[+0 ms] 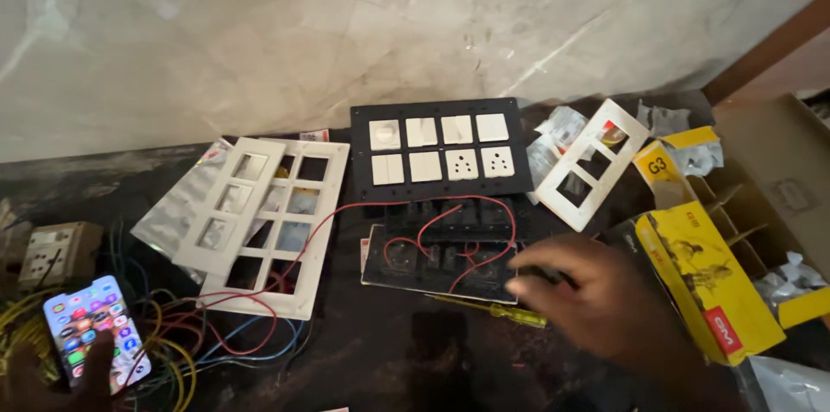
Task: The person connects electrical wires to switches and sockets on several switchboard panels. They strip and cut wires with pliers and use a screwdriver to secure the wire ends into the terminals on the back of the components.
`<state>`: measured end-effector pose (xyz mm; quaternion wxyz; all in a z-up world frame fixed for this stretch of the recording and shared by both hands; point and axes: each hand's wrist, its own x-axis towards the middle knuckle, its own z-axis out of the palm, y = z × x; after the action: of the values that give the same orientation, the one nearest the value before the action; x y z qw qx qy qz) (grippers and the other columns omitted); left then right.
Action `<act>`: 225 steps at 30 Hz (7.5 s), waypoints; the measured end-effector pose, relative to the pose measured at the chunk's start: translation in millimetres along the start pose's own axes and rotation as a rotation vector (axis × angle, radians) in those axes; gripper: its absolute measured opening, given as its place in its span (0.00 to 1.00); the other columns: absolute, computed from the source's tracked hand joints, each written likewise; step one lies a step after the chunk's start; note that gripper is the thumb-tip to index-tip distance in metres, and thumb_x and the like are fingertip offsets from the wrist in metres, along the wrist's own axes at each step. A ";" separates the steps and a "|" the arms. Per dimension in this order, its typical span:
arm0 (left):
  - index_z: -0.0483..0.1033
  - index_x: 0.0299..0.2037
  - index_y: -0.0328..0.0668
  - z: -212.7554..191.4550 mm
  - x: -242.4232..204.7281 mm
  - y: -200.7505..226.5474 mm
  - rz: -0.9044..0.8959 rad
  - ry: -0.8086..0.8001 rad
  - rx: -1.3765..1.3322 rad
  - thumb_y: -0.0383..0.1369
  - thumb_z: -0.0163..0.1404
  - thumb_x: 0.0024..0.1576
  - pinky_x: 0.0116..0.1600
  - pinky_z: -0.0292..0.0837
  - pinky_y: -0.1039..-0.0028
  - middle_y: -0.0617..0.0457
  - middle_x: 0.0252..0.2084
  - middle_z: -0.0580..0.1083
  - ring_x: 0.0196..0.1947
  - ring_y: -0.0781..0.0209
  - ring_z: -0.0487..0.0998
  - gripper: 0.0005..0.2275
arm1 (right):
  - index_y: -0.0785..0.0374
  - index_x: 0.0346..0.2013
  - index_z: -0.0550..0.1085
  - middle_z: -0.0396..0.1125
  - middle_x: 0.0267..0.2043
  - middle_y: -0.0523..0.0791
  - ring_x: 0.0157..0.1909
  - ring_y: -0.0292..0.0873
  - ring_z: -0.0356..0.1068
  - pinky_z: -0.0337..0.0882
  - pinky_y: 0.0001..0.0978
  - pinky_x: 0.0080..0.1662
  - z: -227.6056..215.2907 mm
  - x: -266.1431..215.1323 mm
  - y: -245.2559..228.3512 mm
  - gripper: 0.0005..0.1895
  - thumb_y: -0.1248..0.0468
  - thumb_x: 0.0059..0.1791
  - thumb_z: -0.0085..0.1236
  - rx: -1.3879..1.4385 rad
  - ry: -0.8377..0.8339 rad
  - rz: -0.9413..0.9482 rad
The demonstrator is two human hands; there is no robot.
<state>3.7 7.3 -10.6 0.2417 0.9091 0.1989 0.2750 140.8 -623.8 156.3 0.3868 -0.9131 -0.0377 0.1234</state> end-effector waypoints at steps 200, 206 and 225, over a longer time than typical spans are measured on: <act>0.75 0.41 0.46 123.1 -10.2 409.1 0.888 -0.574 -0.129 0.37 0.59 0.49 0.41 0.69 0.60 0.54 0.35 0.78 0.37 0.55 0.79 0.13 | 0.67 0.35 0.81 0.77 0.25 0.48 0.26 0.37 0.74 0.71 0.31 0.30 38.3 68.8 1.0 0.07 0.65 0.47 0.64 0.233 -0.244 -0.254; 0.77 0.46 0.46 123.1 -22.6 419.8 0.757 -0.471 -0.308 0.27 0.57 0.43 0.40 0.69 0.61 0.52 0.36 0.77 0.38 0.50 0.80 0.18 | 0.64 0.46 0.78 0.78 0.36 0.49 0.33 0.40 0.79 0.76 0.33 0.34 3.5 67.3 14.2 0.19 0.59 0.44 0.66 0.146 -0.130 -0.263; 0.78 0.42 0.36 138.5 -47.0 432.6 0.111 -0.599 -0.755 0.27 0.51 0.60 0.32 0.75 0.69 0.45 0.34 0.80 0.28 0.57 0.83 0.05 | 0.64 0.54 0.70 0.66 0.44 0.56 0.43 0.55 0.70 0.69 0.43 0.45 26.7 -31.7 144.2 0.28 0.53 0.44 0.60 -0.021 0.060 0.541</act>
<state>149.0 -409.5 106.5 0.5861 0.8064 -0.0421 0.0666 99.6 -711.0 41.5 0.3313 -0.8971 0.2177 0.1949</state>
